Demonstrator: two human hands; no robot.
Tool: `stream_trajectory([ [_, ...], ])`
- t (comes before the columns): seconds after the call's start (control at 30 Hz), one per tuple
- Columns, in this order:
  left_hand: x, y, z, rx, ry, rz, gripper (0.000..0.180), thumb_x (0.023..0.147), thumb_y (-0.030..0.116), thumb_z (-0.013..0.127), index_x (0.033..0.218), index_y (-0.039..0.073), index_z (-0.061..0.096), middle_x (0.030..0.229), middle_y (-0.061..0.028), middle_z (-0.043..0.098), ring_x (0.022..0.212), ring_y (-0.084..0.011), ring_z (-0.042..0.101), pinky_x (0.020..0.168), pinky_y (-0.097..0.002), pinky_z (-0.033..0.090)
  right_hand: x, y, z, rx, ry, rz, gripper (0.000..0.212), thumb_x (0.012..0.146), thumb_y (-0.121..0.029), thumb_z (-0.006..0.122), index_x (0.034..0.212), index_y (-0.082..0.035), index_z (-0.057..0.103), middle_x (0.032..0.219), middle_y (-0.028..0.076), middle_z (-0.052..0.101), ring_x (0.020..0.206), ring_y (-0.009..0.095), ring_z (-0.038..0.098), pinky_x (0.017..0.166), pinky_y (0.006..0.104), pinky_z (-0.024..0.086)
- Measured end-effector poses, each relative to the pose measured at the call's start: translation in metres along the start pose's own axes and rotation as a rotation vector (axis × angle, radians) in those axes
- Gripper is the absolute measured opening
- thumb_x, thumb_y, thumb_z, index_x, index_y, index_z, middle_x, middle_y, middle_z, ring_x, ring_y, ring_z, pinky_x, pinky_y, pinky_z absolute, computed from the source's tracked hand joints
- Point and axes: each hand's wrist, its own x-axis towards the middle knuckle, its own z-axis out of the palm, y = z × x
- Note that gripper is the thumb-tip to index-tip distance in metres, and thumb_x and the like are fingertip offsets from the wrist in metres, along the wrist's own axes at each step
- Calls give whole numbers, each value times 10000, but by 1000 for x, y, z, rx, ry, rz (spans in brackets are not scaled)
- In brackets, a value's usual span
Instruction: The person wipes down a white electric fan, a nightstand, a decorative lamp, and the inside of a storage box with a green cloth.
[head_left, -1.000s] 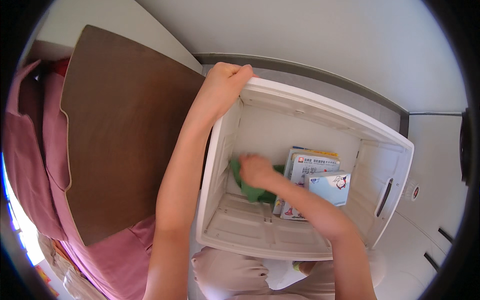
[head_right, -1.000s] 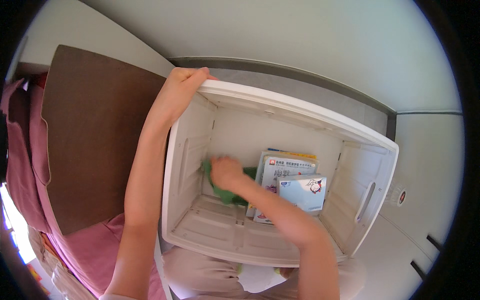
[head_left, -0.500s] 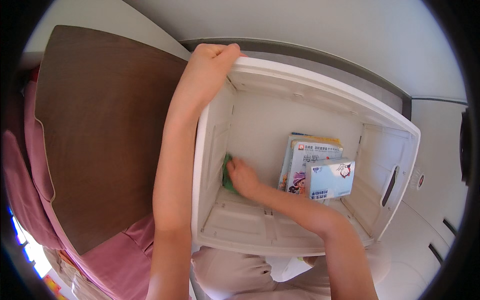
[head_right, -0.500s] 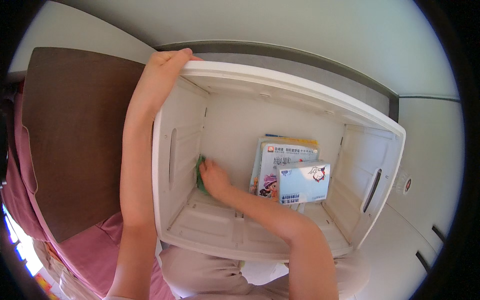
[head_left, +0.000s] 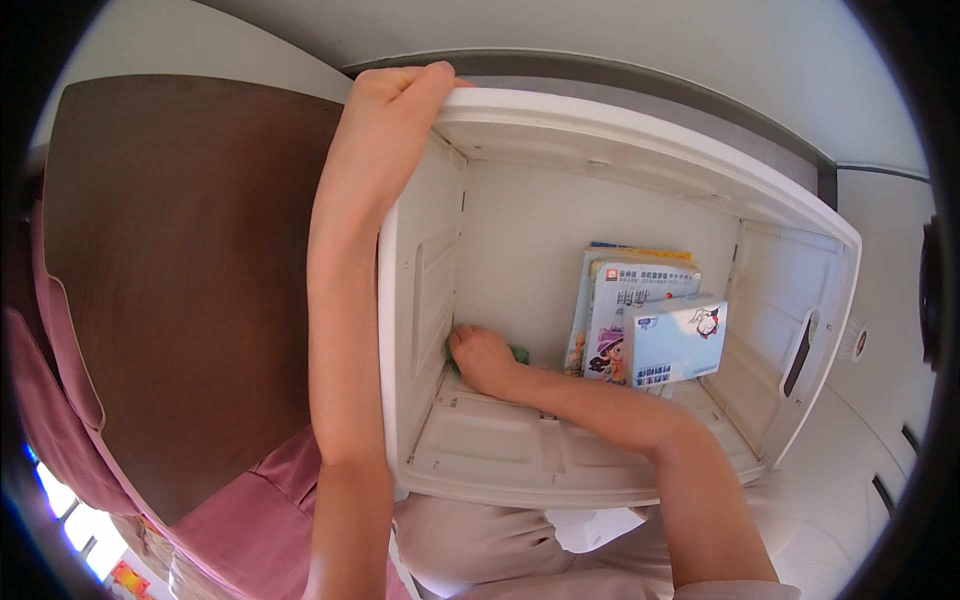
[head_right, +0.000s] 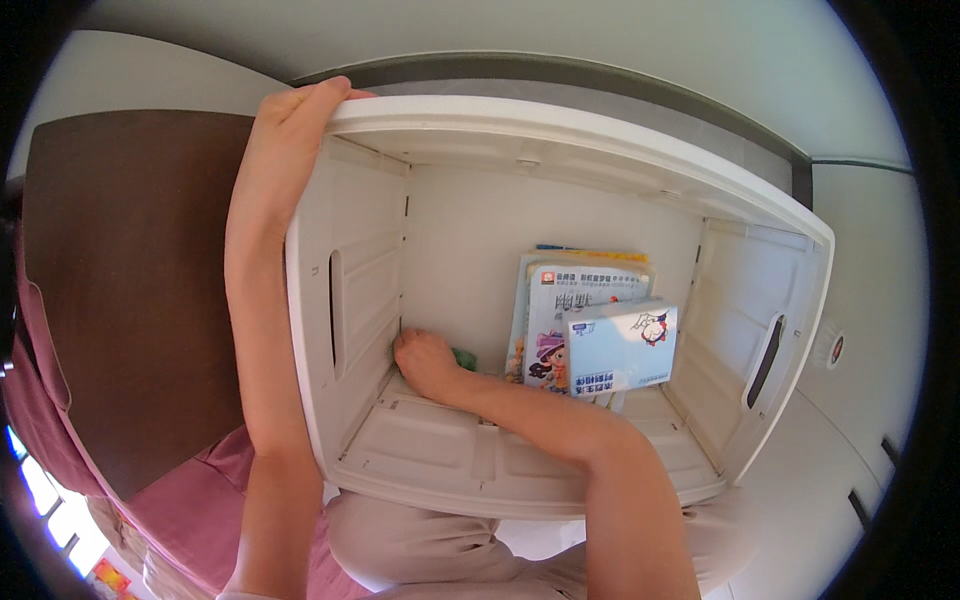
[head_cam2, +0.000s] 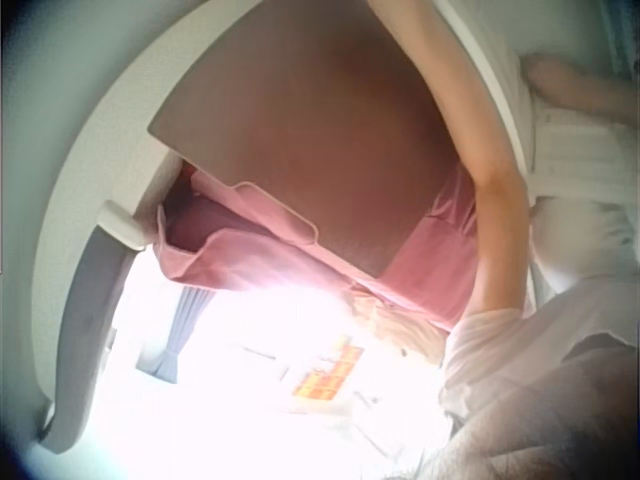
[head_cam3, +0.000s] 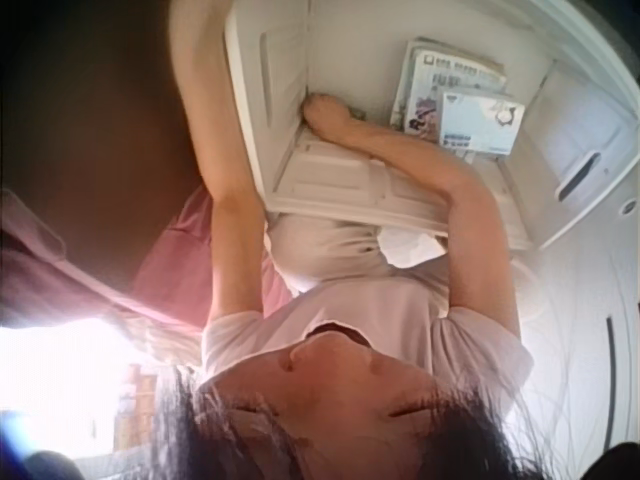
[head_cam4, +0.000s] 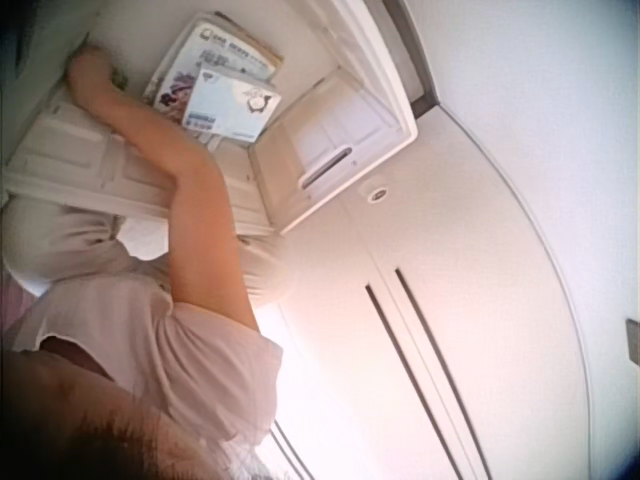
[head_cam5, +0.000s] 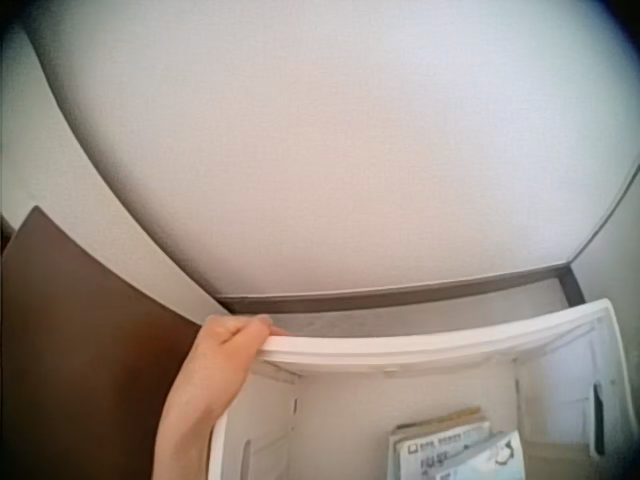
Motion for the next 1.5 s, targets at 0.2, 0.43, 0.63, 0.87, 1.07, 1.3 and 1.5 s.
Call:
stream_trajectory([
  [0.2,5,-6,0,-14,-33,48,340,917,247,511,839,-40,674,682,20,531,678,-80,447,652,-294,425,-5,9,-2,80,-52,59,185,786,-73,641,967,-33,648,1014,148,625,947,347,634,781,452,549],
  [0.43,9,-21,-12,127,-50,3,403,959,311,501,970,-23,726,846,-45,673,806,-127,575,779,-301,473,-32,-10,-60,83,-156,-375,211,829,-116,617,1028,-85,680,1125,92,592,1113,295,571,825,418,557],
  [0.63,9,-13,-5,192,-7,49,317,914,294,512,871,-7,604,757,-22,538,733,-117,469,699,-307,406,-29,-29,-57,-17,-133,-294,172,806,-82,616,958,-37,681,1086,98,608,1016,296,606,807,408,566],
  [0.87,17,-26,-10,182,-13,90,322,931,292,523,869,-10,617,763,-24,560,744,-111,490,699,-298,419,-3,-10,-99,-352,-456,-71,247,781,-45,626,1024,-32,671,1085,138,633,967,318,640,812,408,581],
  [1.07,13,-22,-14,170,-23,77,393,978,322,526,985,-16,725,884,-47,681,817,-118,588,759,-285,477,77,46,-144,-501,418,185,555,859,-153,638,1388,-70,493,1360,99,502,1266,295,466,1023,539,406],
  [1.3,11,-9,-6,203,16,56,411,933,358,562,990,-17,720,871,-40,672,794,-117,575,741,-276,463,71,66,-105,-490,288,208,568,848,-154,627,1399,-105,498,1512,92,364,1338,289,352,1002,548,370],
  [1.5,11,-9,-6,330,83,59,424,919,381,560,983,-8,716,864,-44,659,804,-127,566,751,-282,454,11,36,-45,-410,8,-54,263,848,-185,651,1095,-128,720,1405,36,457,1295,240,416,847,431,497],
])
